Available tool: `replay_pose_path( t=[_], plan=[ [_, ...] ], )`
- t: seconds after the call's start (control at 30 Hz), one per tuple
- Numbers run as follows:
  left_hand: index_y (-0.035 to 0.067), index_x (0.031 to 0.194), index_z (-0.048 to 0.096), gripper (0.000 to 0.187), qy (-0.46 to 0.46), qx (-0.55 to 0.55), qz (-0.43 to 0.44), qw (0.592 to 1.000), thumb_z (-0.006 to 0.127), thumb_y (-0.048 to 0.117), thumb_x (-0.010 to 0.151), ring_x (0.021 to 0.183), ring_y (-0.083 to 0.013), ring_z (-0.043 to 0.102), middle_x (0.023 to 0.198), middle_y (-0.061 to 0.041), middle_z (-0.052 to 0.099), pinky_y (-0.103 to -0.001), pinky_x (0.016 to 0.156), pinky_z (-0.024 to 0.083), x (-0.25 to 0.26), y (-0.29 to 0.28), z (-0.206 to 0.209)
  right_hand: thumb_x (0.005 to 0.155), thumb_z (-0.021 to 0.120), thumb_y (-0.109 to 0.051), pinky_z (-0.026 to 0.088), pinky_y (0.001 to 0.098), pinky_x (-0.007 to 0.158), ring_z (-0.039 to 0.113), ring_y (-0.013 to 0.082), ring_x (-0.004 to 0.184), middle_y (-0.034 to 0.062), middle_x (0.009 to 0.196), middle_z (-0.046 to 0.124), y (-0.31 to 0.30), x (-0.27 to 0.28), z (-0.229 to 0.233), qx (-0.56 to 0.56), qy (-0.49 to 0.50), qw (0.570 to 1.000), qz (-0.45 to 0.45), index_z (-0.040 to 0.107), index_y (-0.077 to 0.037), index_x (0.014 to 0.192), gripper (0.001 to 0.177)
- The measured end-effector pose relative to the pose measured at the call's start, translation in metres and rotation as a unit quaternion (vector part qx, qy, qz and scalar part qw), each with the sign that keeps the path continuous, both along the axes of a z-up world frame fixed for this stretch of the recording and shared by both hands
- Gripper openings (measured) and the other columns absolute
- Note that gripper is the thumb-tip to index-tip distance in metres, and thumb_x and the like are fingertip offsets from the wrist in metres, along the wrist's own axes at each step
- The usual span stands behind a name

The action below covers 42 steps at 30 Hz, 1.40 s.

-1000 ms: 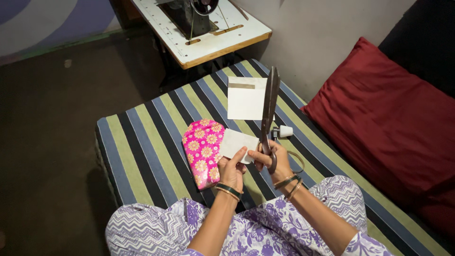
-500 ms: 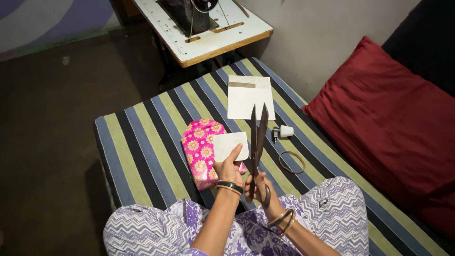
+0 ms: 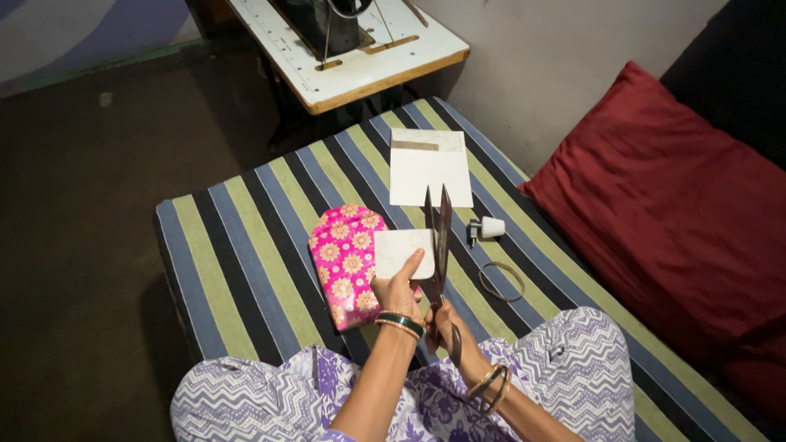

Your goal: The person folds a pink floral fabric pouch, retrieves a white card from a nearby shelf, and uses scissors to cut the card into a smaller tag. The person then places the cut tag onto the pouch.

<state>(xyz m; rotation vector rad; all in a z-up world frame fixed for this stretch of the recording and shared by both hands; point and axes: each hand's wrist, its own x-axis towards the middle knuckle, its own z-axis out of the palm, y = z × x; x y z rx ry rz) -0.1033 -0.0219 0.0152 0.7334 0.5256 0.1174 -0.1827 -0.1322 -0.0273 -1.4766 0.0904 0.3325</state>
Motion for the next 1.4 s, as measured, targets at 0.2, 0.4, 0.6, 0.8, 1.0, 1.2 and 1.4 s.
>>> replay_pose_path(
  t=[0.2, 0.4, 0.6, 0.8, 1.0, 1.2, 1.4],
  plan=[
    [-0.002, 0.108, 0.069, 0.044, -0.015, 0.013, 0.009, 1.000, 0.086, -0.004, 0.067, 0.073, -0.0196, 0.069, 0.094, -0.010, 0.074, -0.030, 0.057, 0.050, -0.008, -0.007, 0.002, 0.079, 0.031, -0.085, 0.046, 0.0275, 0.060, 0.056, 0.0139, 0.062, 0.0021, 0.072, 0.054, 0.001, -0.006, 0.006, -0.019, -0.004, 1.000, -0.004, 0.052, -0.012, 0.100, 0.079],
    [-0.004, 0.107, 0.068, 0.044, -0.019, 0.032, 0.019, 0.999, 0.085, -0.006, 0.066, 0.077, -0.0202, 0.072, 0.095, -0.010, 0.075, -0.031, 0.065, 0.056, -0.010, -0.008, 0.007, 0.081, 0.031, -0.085, 0.046, 0.0279, 0.060, 0.056, 0.0146, 0.062, 0.0033, 0.072, 0.054, 0.003, -0.009, 0.015, -0.020, 0.010, 1.000, -0.015, 0.052, -0.011, 0.098, 0.079],
    [0.000, 0.103, 0.068, 0.044, 0.018, 0.064, 0.022, 0.998, 0.088, 0.000, 0.064, 0.066, -0.0142, 0.066, 0.090, -0.006, 0.073, -0.026, 0.050, 0.044, -0.011, -0.009, 0.007, 0.083, 0.032, -0.084, 0.046, 0.0290, 0.055, 0.056, 0.0157, 0.056, 0.0040, 0.066, 0.053, 0.002, -0.011, 0.018, -0.041, -0.001, 0.999, -0.027, 0.053, -0.009, 0.092, 0.079],
    [0.002, 0.100, 0.068, 0.042, 0.040, 0.085, 0.009, 0.996, 0.089, 0.003, 0.064, 0.058, -0.0098, 0.060, 0.084, -0.002, 0.071, -0.024, 0.041, 0.032, -0.009, -0.006, 0.003, 0.084, 0.032, -0.081, 0.044, 0.0291, 0.049, 0.057, 0.0164, 0.051, 0.0037, 0.062, 0.051, 0.000, -0.009, 0.015, -0.047, -0.011, 0.998, -0.029, 0.054, -0.008, 0.088, 0.077],
    [0.004, 0.100, 0.070, 0.040, -0.011, 0.052, 0.009, 0.999, 0.087, 0.000, 0.064, 0.059, -0.0101, 0.065, 0.083, -0.001, 0.073, -0.024, 0.043, 0.039, -0.009, -0.005, -0.005, 0.086, 0.036, -0.079, 0.045, 0.0294, 0.047, 0.057, 0.0173, 0.048, 0.0053, 0.058, 0.052, 0.001, -0.014, 0.016, -0.059, -0.019, 0.998, -0.034, 0.055, -0.007, 0.082, 0.074],
    [0.004, 0.101, 0.070, 0.039, 0.010, 0.074, -0.014, 0.997, 0.087, 0.000, 0.066, 0.057, -0.0113, 0.065, 0.082, -0.003, 0.073, -0.024, 0.041, 0.036, -0.010, 0.001, -0.011, 0.091, 0.039, -0.074, 0.042, 0.0280, 0.048, 0.058, 0.0159, 0.049, 0.0030, 0.060, 0.051, 0.000, -0.019, 0.013, -0.063, -0.035, 0.997, -0.029, 0.054, -0.007, 0.083, 0.069],
    [0.004, 0.104, 0.073, 0.040, 0.012, 0.067, -0.036, 0.997, 0.085, 0.001, 0.067, 0.060, -0.0139, 0.070, 0.086, -0.005, 0.076, -0.023, 0.041, 0.043, -0.012, 0.011, -0.005, 0.094, 0.039, -0.070, 0.040, 0.0275, 0.048, 0.056, 0.0154, 0.048, 0.0026, 0.060, 0.052, -0.004, -0.024, 0.014, -0.055, -0.032, 0.998, -0.006, 0.055, -0.009, 0.087, 0.064]
  ],
)
